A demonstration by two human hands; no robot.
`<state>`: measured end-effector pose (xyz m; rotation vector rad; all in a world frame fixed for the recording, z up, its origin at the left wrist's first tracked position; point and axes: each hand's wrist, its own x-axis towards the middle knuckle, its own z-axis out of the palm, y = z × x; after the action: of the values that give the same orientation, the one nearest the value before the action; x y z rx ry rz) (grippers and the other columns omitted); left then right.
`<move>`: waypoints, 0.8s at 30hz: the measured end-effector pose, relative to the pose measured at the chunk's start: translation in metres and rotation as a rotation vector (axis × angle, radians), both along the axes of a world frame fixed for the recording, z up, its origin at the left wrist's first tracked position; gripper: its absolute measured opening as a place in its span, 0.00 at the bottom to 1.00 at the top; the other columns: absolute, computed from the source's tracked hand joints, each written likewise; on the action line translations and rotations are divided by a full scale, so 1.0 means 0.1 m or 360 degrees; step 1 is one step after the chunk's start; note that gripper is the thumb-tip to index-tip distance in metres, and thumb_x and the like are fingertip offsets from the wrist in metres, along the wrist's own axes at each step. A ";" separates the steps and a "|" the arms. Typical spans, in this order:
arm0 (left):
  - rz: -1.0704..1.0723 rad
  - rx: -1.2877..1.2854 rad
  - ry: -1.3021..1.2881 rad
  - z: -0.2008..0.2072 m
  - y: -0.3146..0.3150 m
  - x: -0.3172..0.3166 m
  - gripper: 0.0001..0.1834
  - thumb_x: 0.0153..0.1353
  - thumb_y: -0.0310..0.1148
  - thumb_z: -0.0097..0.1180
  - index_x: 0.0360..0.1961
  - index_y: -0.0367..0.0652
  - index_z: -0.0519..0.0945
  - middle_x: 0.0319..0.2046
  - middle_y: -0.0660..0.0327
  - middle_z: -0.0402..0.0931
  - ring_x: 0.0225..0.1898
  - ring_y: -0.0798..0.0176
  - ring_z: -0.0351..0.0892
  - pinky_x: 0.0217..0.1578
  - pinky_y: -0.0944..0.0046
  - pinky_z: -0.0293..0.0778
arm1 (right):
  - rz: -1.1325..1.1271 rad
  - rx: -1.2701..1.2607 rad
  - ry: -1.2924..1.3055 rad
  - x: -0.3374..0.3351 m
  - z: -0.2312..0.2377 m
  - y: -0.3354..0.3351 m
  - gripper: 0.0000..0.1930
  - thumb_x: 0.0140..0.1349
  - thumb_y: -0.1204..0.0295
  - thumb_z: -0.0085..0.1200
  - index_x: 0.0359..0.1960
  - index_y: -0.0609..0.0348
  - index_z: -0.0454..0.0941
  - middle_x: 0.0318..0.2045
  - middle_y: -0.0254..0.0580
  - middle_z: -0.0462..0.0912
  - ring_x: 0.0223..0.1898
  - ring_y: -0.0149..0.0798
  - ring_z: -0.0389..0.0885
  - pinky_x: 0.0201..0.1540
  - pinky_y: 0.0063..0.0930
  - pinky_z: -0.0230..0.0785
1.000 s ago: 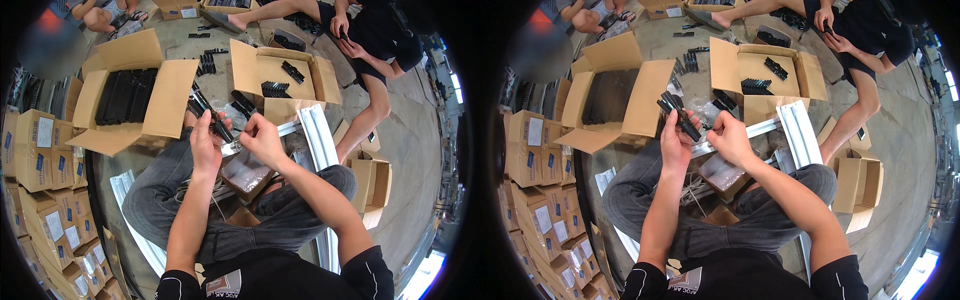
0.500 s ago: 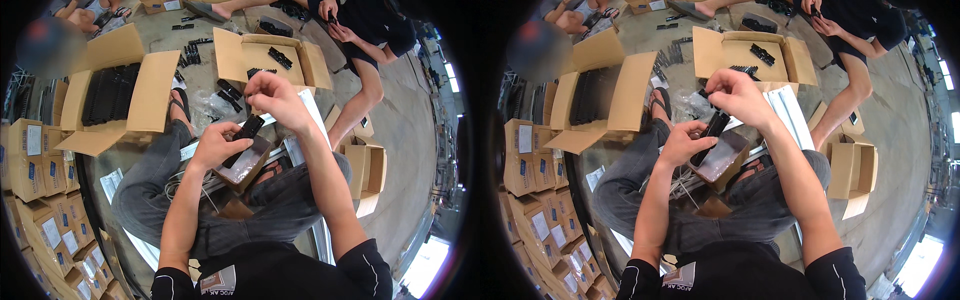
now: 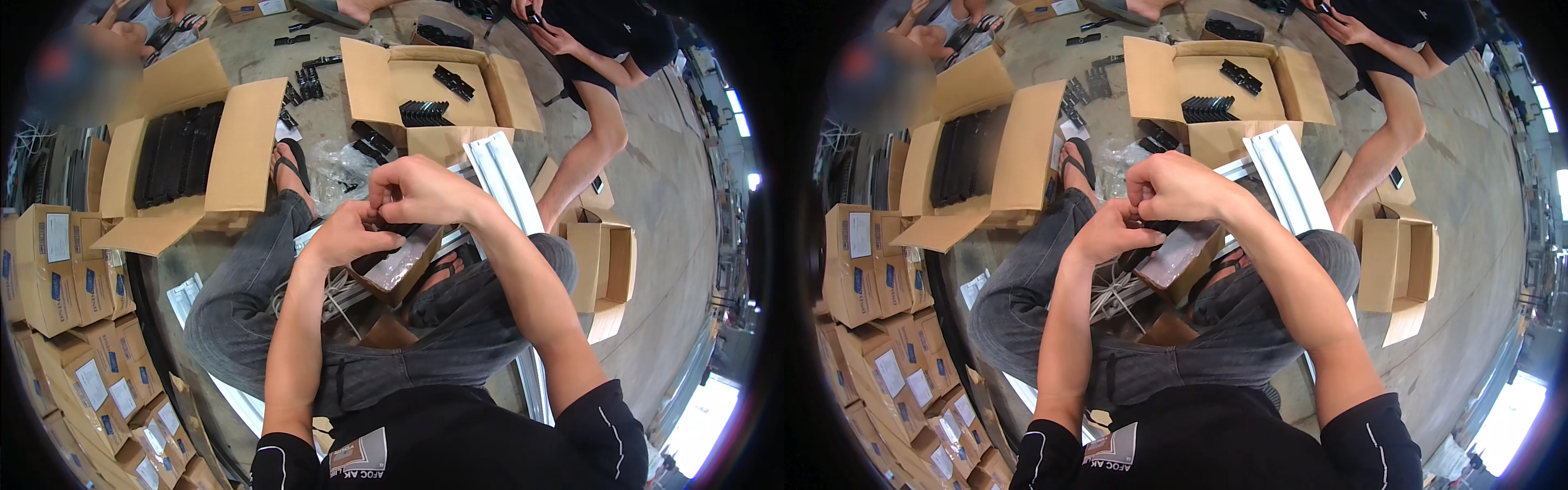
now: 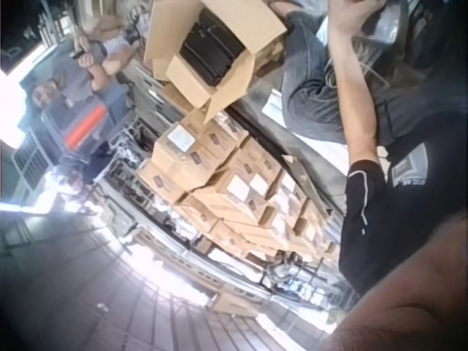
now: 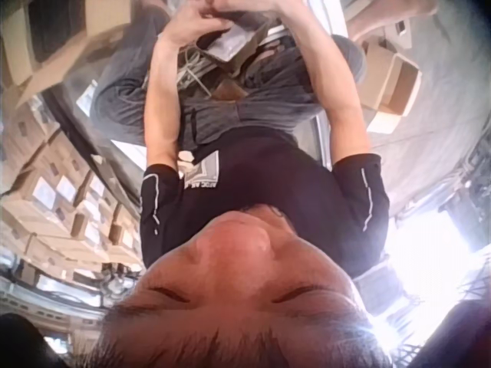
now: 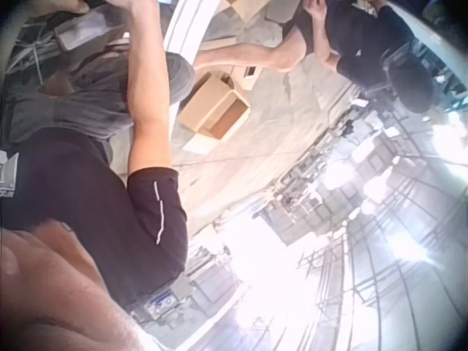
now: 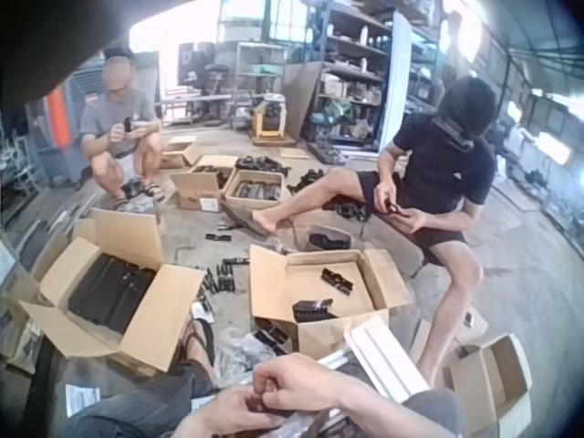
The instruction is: The person assembles small black plastic components by hand while sitting on the floor among several cardboard boxes containing parts.
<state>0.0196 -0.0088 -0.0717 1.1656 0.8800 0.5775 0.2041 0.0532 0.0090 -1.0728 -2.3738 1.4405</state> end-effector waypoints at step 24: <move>-0.0093 -0.0589 -0.0857 0.00 0.02 -0.12 0.17 0.57 0.37 0.55 0.39 0.32 0.78 0.29 0.52 0.80 0.18 0.64 0.78 0.18 0.66 0.73 | -0.0333 -0.0823 0.0217 0.09 -0.12 0.11 0.13 0.66 0.65 0.51 0.29 0.60 0.82 0.25 0.27 0.79 0.29 0.23 0.72 0.33 0.20 0.62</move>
<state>0.0075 -0.0070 -0.0716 0.6486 0.4594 0.6102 0.2130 0.0644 -0.0034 -1.2343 -1.7736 2.0233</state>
